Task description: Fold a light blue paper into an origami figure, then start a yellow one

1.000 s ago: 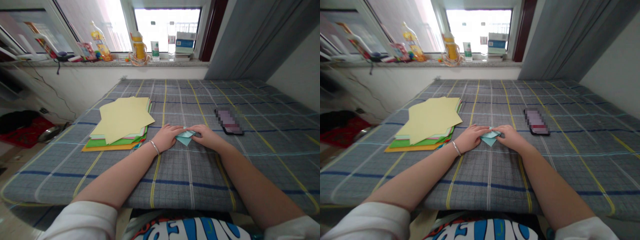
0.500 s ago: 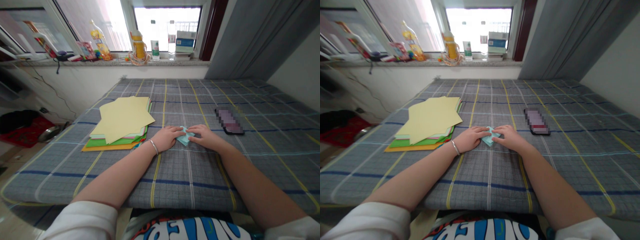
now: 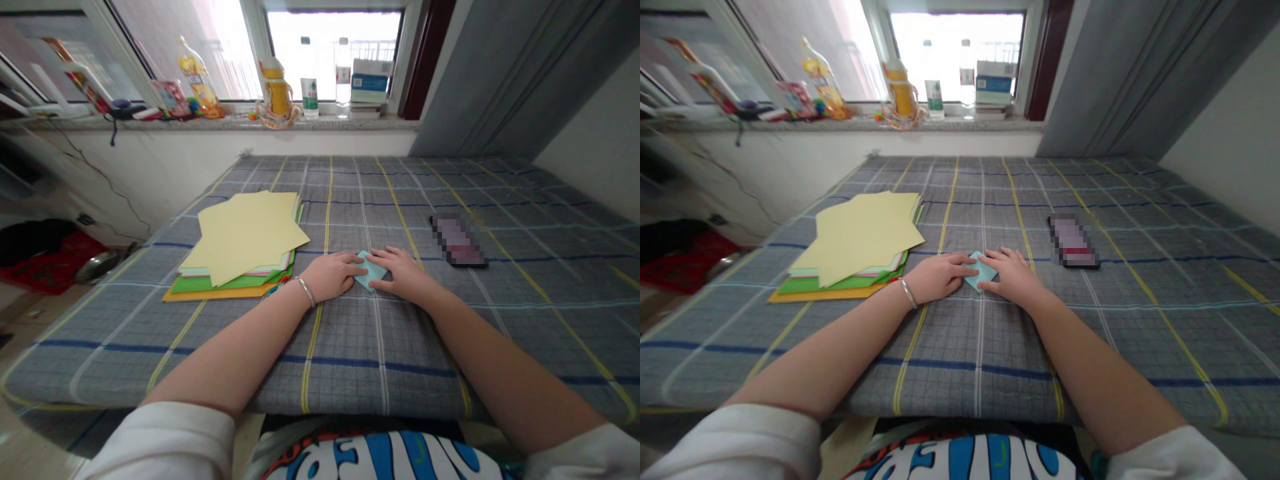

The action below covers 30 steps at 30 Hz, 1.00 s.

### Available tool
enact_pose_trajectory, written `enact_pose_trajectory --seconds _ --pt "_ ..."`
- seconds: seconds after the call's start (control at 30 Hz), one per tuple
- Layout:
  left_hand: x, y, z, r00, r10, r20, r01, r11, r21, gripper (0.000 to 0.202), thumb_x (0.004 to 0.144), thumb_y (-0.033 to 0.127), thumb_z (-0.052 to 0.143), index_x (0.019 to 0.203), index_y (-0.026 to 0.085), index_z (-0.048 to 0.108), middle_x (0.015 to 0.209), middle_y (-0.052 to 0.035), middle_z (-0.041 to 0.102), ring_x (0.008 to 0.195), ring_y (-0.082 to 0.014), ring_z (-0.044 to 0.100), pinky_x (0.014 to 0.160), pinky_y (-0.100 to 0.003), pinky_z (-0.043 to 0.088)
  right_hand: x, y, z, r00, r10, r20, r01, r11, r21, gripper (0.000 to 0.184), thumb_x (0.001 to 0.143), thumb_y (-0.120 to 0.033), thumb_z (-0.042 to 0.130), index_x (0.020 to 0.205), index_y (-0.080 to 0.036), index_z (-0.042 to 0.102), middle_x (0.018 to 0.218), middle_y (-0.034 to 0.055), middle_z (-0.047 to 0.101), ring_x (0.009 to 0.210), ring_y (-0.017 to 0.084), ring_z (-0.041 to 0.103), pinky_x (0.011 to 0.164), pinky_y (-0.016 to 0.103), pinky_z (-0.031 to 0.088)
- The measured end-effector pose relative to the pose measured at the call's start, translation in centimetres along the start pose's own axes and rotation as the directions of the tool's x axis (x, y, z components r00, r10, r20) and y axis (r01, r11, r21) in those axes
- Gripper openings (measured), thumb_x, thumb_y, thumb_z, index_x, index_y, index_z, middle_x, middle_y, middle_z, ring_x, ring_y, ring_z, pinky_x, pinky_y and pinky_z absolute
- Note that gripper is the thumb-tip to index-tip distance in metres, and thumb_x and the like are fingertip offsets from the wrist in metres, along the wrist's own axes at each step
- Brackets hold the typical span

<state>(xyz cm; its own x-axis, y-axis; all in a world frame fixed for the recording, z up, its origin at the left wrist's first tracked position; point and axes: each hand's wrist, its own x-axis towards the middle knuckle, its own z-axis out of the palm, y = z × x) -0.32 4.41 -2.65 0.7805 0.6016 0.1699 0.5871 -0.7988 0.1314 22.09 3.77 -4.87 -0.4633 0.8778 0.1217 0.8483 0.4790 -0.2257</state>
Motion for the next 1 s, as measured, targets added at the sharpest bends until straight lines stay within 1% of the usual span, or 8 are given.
enact_pose_trajectory --seconds 0.17,0.27,0.37,0.47,0.57,0.7,0.9,1.0 --pt "0.0 0.5 0.4 0.999 0.015 -0.039 -0.014 1.000 0.024 0.032 0.092 0.022 0.043 0.116 0.023 0.064 0.130 -0.0056 0.058 0.121 -0.0210 0.054 0.102 -0.035 0.045 0.0 -0.4 -0.2 0.999 0.018 0.045 -0.016 0.999 -0.047 0.067 0.080 -0.050 0.059 0.141 -0.027 0.044 0.148 0.0035 0.041 0.135 0.036 0.032 0.109 0.057 0.027" --pt "0.0 0.9 0.8 0.999 0.008 -0.050 -0.005 0.999 0.051 0.028 0.091 0.023 0.046 0.114 0.019 0.062 0.136 -0.0085 0.053 0.125 -0.0231 0.051 0.105 -0.039 0.041 0.0 -0.4 -0.2 0.998 0.017 0.056 -0.013 0.998 -0.062 0.069 0.081 -0.051 0.058 0.142 -0.026 0.042 0.149 0.0046 0.039 0.136 0.037 0.030 0.109 0.059 0.026" --pt "0.0 1.3 1.2 0.998 -0.016 -0.056 0.020 0.997 0.080 0.025 0.090 0.024 0.047 0.112 0.018 0.060 0.139 -0.0112 0.049 0.125 -0.0254 0.050 0.104 -0.043 0.042 0.0 -0.4 -0.1 0.998 0.017 0.060 -0.013 0.997 -0.070 0.071 0.081 -0.052 0.057 0.144 -0.027 0.039 0.150 0.0059 0.037 0.137 0.037 0.029 0.108 0.059 0.025" --pt "0.0 1.7 1.3 0.998 -0.031 -0.055 0.036 0.995 0.089 0.025 0.092 0.027 0.046 0.111 0.017 0.058 0.140 -0.0130 0.048 0.126 -0.0256 0.049 0.103 -0.043 0.042 -0.1 -0.4 0.0 0.997 0.016 0.075 -0.011 0.997 -0.074 0.071 0.082 -0.052 0.056 0.145 -0.026 0.036 0.151 0.0063 0.036 0.138 0.037 0.027 0.109 0.060 0.024" --pt "0.3 2.3 1.4 0.996 -0.070 -0.057 0.075 0.993 0.091 0.027 0.093 0.030 0.044 0.111 0.015 0.056 0.141 -0.0155 0.046 0.129 -0.0266 0.046 0.103 -0.045 0.041 0.0 -0.5 -0.1 0.995 0.020 0.099 -0.013 0.998 -0.064 0.073 0.083 -0.051 0.053 0.147 -0.023 0.033 0.152 0.0075 0.032 0.139 0.036 0.025 0.110 0.060 0.022" --pt "0.9 2.8 1.7 0.988 -0.142 -0.055 0.146 0.987 0.070 0.030 0.093 0.029 0.042 0.114 0.012 0.054 0.141 -0.0161 0.047 0.132 -0.0267 0.042 0.106 -0.046 0.037 0.3 -0.6 -0.4 0.991 0.025 0.134 -0.018 0.998 -0.054 0.077 0.081 -0.053 0.055 0.147 -0.020 0.033 0.153 0.0095 0.031 0.140 0.035 0.024 0.111 0.058 0.022" --pt "1.4 2.6 1.8 0.981 -0.181 -0.072 0.184 0.982 0.039 0.045 0.090 0.031 0.047 0.126 0.006 0.047 0.133 -0.0176 0.054 0.129 -0.0266 0.045 0.106 -0.044 0.037 0.5 -0.9 -1.2 0.987 -0.003 0.163 0.020 0.994 -0.105 0.077 0.082 -0.056 0.052 0.145 -0.016 0.036 0.152 0.0115 0.032 0.138 0.037 0.026 0.111 0.056 0.024" --pt "1.4 2.5 1.5 0.980 -0.197 -0.038 0.199 0.979 0.042 0.048 0.090 0.034 0.047 0.130 0.007 0.046 0.134 -0.0154 0.054 0.129 -0.0268 0.045 0.106 -0.046 0.037 0.6 -1.1 -1.6 0.983 0.000 0.182 0.022 0.993 -0.119 0.077 0.081 -0.056 0.054 0.145 -0.017 0.037 0.152 0.0115 0.032 0.138 0.036 0.028 0.110 0.054 0.025"
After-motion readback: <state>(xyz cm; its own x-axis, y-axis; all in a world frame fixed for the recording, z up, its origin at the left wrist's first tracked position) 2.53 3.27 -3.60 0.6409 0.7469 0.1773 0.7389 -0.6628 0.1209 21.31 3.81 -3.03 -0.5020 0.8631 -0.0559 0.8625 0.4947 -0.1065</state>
